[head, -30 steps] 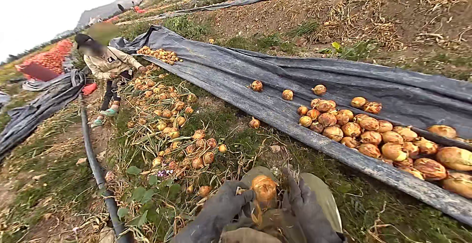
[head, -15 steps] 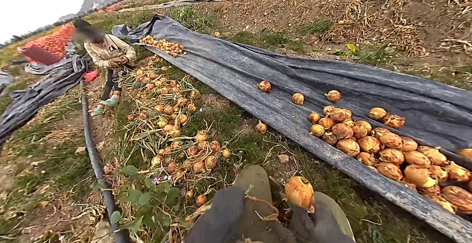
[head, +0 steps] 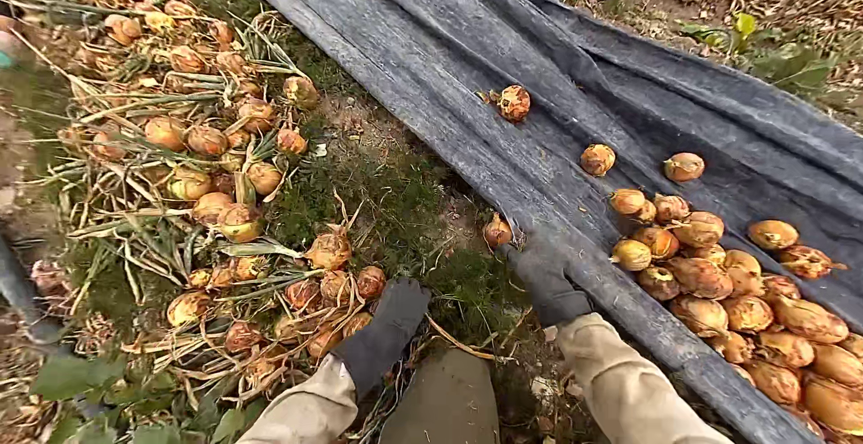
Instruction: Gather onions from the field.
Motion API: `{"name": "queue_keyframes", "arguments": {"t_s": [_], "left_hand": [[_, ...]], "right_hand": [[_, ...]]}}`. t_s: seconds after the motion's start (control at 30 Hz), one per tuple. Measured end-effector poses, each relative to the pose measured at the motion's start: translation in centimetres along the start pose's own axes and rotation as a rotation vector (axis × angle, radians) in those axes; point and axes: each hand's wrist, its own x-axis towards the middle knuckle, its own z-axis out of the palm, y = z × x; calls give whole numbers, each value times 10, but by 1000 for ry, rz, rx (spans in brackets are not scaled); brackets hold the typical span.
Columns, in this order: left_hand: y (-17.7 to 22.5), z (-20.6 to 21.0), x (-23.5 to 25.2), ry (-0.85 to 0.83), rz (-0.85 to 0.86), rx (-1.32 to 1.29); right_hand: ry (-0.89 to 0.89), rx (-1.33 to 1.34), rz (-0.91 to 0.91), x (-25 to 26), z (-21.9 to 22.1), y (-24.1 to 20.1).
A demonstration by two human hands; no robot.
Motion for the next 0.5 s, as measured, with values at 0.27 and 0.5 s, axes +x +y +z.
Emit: {"name": "queue_keyframes", "arguments": {"t_s": [0.27,0.5], "left_hand": [[-33,11,-18,18,102,-203],[-59,13,-100,347,111,-1059]], "right_hand": [[-34,-53,167,53,56,-26],[343,308,177,-102,-69,0]]}}
